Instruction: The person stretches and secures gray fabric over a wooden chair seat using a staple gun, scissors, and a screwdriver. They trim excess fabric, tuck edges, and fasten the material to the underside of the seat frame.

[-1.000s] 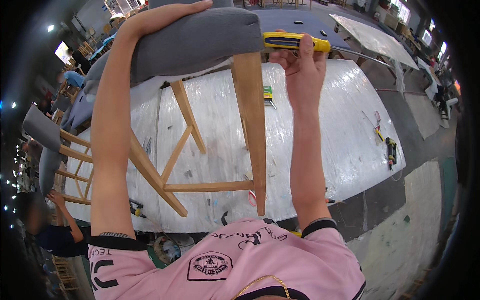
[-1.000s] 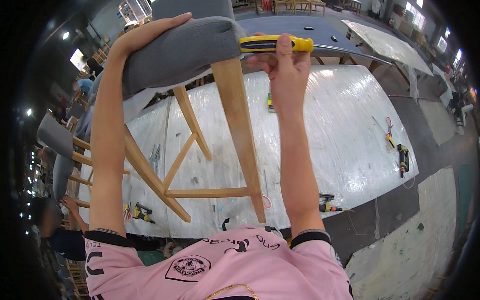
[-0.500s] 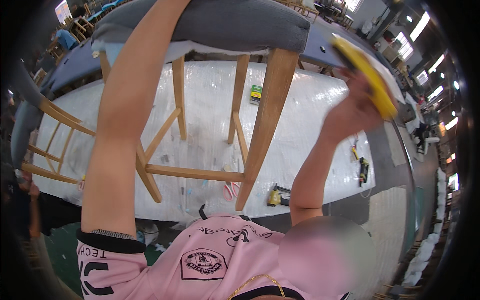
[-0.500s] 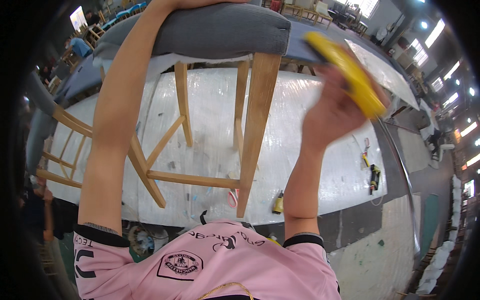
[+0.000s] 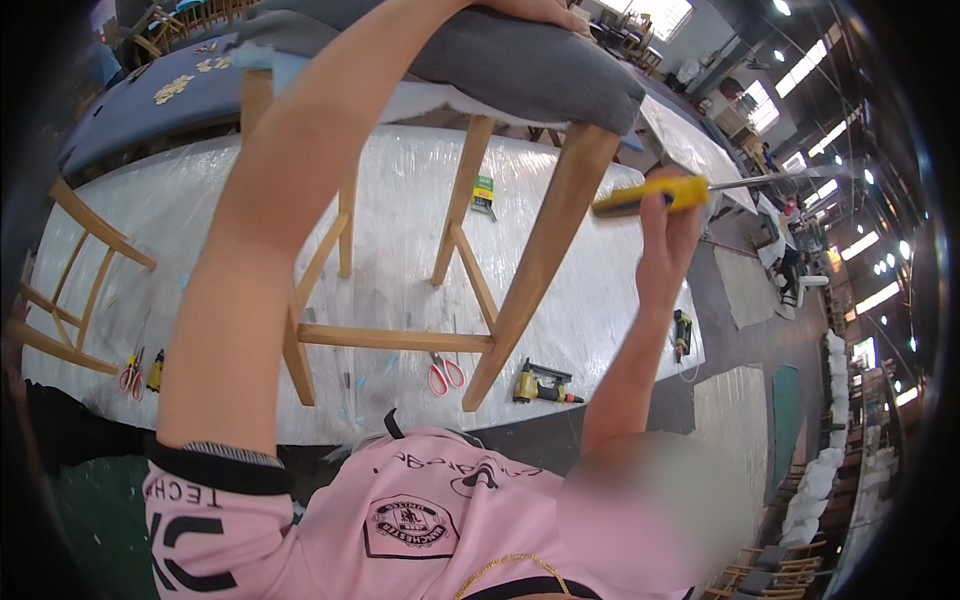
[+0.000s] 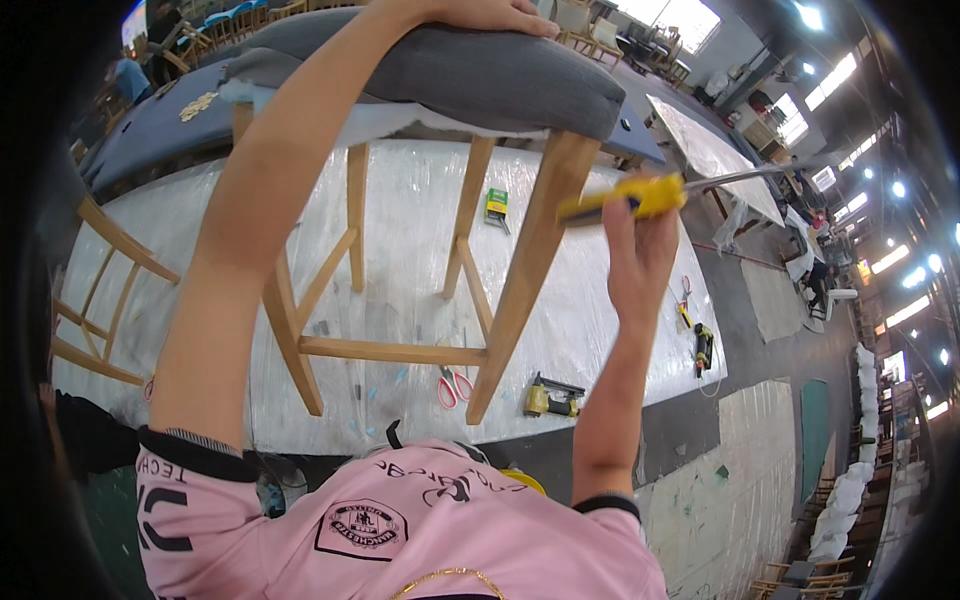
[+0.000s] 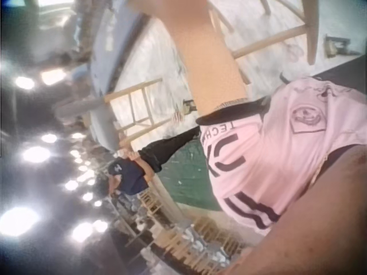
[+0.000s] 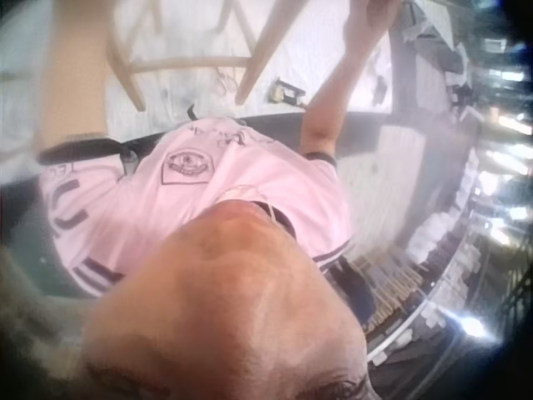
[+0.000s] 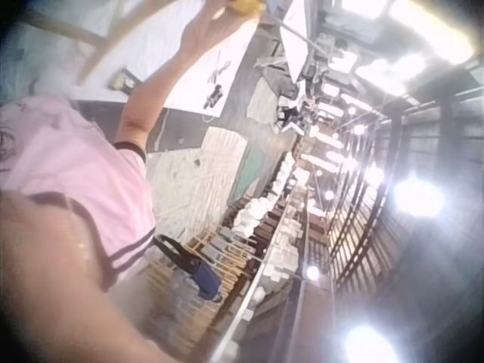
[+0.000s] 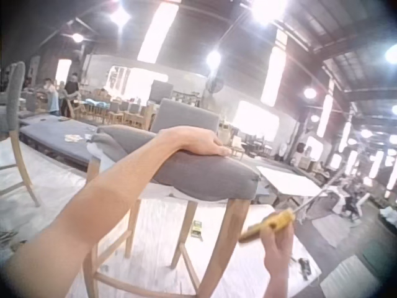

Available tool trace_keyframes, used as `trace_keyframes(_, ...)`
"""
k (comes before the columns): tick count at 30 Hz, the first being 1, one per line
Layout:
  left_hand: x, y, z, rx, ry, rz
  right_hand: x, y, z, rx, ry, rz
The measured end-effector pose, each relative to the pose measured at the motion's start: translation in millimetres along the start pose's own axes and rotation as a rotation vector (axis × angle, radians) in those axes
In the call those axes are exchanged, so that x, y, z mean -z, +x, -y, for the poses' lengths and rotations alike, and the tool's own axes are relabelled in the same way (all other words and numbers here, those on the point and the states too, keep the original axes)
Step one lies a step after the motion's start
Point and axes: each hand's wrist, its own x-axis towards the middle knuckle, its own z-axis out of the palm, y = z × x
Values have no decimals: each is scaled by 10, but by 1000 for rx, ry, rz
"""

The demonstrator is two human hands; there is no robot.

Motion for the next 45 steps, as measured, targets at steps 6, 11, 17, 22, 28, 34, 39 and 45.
trace_keyframes(6, 494, -1081, 692, 438, 159, -174, 138, -1069, 420, -458, 229, 129)
trace_keyframes(11, 97, -1440, 436, 204, 233, -430, -22, -1167, 770, -514, -52, 291)
trace_keyframes(17, -145, -1722, 667, -157, 530, -643, -202, -873, 757, -489, -80, 333)
trace_keyframes(22, -200, -1773, 602, -195, 684, -643, -167, -707, 763, -458, -83, 353)
trace_keyframes(28, -84, -1915, 597, -137, 629, -591, -234, -685, 784, -542, 188, 375)
trace_keyframes(34, -135, -1866, 466, -69, 569, -501, -318, -921, 745, -696, 338, 258)
trace_keyframes(39, -215, -1799, 514, -76, 610, -629, -382, -940, 736, -653, 284, 238)
trace_keyframes(45, -394, -1603, 725, -70, 658, -752, -288, -484, 1139, -12, -708, 389)
